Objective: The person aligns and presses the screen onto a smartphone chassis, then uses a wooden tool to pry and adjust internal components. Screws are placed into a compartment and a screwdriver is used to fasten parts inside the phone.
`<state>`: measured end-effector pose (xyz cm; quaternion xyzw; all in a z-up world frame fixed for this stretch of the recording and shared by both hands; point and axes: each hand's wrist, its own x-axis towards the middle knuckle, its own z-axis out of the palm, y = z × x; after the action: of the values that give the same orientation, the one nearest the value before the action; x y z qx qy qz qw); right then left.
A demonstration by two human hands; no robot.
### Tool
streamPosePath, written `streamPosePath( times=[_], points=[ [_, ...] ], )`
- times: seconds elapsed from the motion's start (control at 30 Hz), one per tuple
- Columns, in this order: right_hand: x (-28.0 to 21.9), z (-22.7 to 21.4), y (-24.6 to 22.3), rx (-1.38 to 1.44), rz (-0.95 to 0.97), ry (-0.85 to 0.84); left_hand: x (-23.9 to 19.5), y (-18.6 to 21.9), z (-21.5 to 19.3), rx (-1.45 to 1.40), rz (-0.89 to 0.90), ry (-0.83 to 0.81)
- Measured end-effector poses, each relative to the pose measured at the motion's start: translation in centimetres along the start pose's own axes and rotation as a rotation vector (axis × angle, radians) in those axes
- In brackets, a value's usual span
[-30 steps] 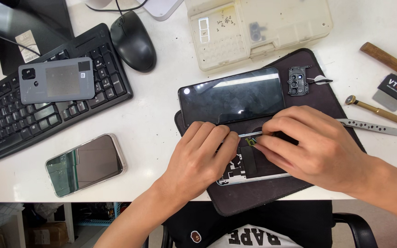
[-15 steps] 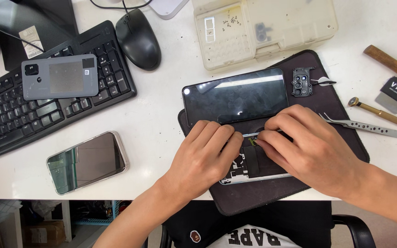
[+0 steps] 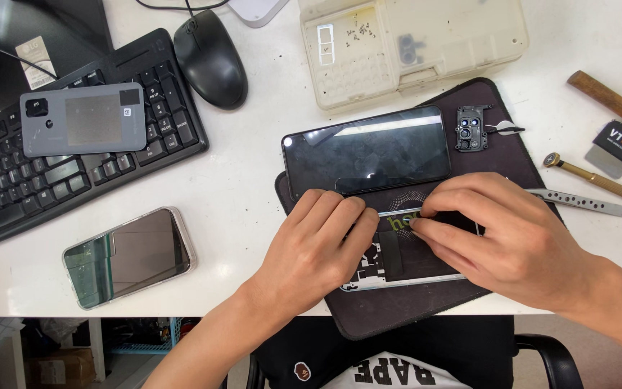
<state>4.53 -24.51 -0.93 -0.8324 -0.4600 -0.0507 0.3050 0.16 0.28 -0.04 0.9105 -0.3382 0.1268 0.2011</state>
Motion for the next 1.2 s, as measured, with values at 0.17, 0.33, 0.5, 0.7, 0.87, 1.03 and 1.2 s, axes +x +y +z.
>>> streamPosePath(
  times=[0.17,0.33,0.5,0.7,0.87,1.03,1.2],
  points=[
    [0.1,0.1,0.2,-0.020,-0.001,-0.024,0.1,0.0,0.0,0.013,0.006,0.009],
    [0.3,0.1,0.3,-0.021,-0.003,-0.020,0.1,0.0,0.0,0.011,0.009,0.008],
    [0.7,0.3,0.3,0.011,0.058,-0.015,0.2,0.0,0.0,0.001,-0.002,0.006],
    [1.0,0.5,-0.2,-0.093,-0.013,-0.008,0.1,0.0,0.1,-0.001,0.001,0.006],
    [1.0,0.6,-0.3,-0.143,-0.056,0.013,0.1,0.0,0.0,0.024,0.020,0.010],
    [0.8,0.7,-0.2,-0.260,-0.149,0.060,0.1,0.0,0.1,0.031,0.024,0.010],
    [1.1,0.8,-0.3,-0.349,-0.192,0.061,0.1,0.0,0.0,0.012,0.016,0.008]
  ],
)
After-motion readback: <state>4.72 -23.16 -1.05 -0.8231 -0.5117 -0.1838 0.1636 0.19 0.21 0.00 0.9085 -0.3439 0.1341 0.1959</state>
